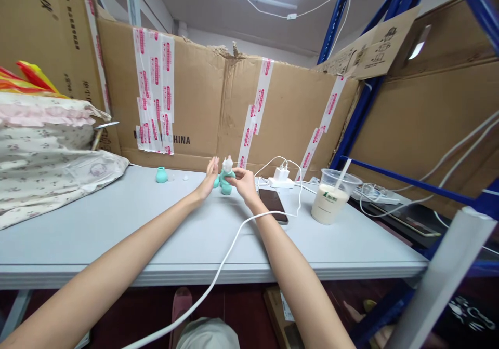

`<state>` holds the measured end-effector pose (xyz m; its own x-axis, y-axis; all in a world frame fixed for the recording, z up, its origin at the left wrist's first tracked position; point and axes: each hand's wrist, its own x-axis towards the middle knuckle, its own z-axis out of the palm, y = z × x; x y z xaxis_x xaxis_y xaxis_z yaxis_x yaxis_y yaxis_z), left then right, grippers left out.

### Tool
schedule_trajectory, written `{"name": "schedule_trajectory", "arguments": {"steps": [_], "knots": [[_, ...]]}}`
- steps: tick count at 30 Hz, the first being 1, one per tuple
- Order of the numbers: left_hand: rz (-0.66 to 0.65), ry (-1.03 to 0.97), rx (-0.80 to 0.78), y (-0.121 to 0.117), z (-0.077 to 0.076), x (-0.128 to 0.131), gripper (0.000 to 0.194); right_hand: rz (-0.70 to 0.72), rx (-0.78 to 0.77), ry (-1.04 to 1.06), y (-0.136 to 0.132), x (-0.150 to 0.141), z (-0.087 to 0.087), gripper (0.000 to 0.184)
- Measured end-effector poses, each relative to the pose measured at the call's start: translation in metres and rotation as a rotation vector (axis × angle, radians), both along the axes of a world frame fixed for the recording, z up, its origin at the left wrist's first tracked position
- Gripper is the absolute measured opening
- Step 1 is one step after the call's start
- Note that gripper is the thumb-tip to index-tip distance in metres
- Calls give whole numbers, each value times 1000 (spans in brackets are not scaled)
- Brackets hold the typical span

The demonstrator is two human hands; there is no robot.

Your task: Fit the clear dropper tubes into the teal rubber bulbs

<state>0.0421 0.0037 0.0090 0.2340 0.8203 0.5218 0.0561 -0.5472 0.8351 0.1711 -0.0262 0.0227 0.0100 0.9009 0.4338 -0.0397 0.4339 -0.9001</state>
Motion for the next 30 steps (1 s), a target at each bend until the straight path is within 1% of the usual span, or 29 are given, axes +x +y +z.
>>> {"name": "schedule_trajectory", "arguments": {"steps": [2, 4, 8, 12, 17, 19, 22, 25, 26, 29, 30], "knots": [[56, 62, 31, 0, 2, -5, 74, 28, -16, 24, -1, 2, 1, 41], [86, 101, 65, 2, 2, -9, 78, 73, -32, 6, -2, 3, 1, 43], [109, 143, 150, 8, 2, -15, 79, 44, 0, -58, -4, 1, -1, 37], [107, 187, 207, 9, 2, -16, 65, 54, -31, -54, -3, 0, -3, 39], [84, 234, 264, 7, 2, -15, 45, 46, -22, -125, -2, 1, -5, 34], [114, 255, 288, 7, 2, -16, 39, 77, -13, -130, -2, 0, -6, 36], [223, 260, 298, 11, 3, -21, 36, 80, 52, -171, 0, -3, -10, 41], [336, 210, 267, 21, 3, -32, 40, -44, 93, -232, 2, -3, -12, 51], [356, 193, 245, 25, 2, -37, 41, -103, 107, -248, 2, -2, -11, 50], [368, 182, 173, 37, -4, -50, 44, -298, 170, -261, 1, 5, -6, 29], [368, 192, 155, 40, -8, -52, 45, -370, 191, -262, 1, 8, -4, 25]]}}
